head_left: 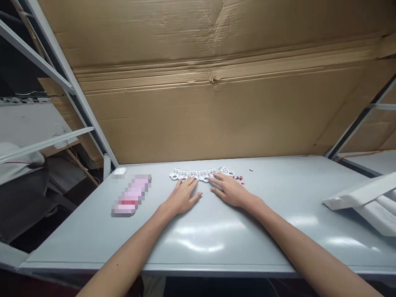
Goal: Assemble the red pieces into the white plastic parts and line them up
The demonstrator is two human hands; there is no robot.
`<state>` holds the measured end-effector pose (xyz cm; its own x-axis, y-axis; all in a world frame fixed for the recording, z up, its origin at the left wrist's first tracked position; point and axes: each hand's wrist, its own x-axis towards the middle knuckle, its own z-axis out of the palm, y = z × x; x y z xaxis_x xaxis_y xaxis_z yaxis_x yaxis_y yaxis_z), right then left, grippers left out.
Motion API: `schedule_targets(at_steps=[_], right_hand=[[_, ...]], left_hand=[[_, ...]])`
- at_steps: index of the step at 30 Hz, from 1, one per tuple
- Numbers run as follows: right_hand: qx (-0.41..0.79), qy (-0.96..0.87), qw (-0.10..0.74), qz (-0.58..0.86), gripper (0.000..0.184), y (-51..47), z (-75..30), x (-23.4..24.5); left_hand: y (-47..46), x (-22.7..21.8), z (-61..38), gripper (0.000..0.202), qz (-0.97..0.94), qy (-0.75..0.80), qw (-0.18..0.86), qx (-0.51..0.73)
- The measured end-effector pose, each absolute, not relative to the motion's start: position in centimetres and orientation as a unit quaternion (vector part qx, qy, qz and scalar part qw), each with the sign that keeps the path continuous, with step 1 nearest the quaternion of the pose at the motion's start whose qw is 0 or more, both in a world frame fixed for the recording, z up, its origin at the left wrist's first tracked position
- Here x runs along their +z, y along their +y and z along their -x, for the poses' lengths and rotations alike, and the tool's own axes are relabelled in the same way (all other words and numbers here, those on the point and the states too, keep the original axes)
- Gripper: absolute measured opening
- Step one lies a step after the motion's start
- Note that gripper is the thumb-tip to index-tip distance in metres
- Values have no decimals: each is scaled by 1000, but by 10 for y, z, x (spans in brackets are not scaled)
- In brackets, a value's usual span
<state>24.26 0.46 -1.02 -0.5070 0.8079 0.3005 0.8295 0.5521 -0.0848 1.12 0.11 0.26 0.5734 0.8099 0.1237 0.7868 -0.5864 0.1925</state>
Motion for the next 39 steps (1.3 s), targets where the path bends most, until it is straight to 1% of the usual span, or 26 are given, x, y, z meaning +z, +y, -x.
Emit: schedule_targets(at_steps=[3, 8, 10, 15, 18, 20, 22, 27, 29, 33, 35, 39], right_hand=[[-34, -871, 156, 464, 45, 5, -244, -12], [-20, -874, 189, 448, 44, 5, -246, -13], [-20, -861, 197, 469, 44, 6, -248, -11], [-39, -798, 166, 578, 46, 7, -254, -8], [-34, -799, 144, 582, 44, 4, -255, -5], [-31, -806, 145, 572, 39, 1, -252, -2], [-26, -804, 163, 571, 37, -1, -250, 1], [-40, -779, 242, 578, 39, 6, -255, -2], [-42, -780, 253, 571, 40, 13, -262, -6], [-3, -807, 220, 549, 49, 23, -276, -16], [26, -813, 209, 544, 49, 24, -279, -18], [62, -797, 236, 553, 47, 25, -279, -19]], left_hand=[[2, 2, -11, 53, -886, 450, 55, 96], [2, 1, -10, 51, -887, 447, 47, 103], [2, 0, -10, 49, -889, 442, 41, 108], [1, -1, -9, 41, -892, 430, 34, 136], [0, -1, -10, 39, -890, 432, 31, 144], [-1, 0, -10, 39, -889, 435, 31, 141], [-1, 1, -11, 39, -888, 438, 29, 135], [-2, 2, -11, 39, -887, 443, 17, 128], [-2, 1, -11, 38, -886, 444, 14, 131], [-1, 0, -11, 37, -885, 442, 17, 143], [-1, 0, -11, 37, -885, 441, 20, 148], [-1, -1, -11, 38, -882, 447, 27, 146]])
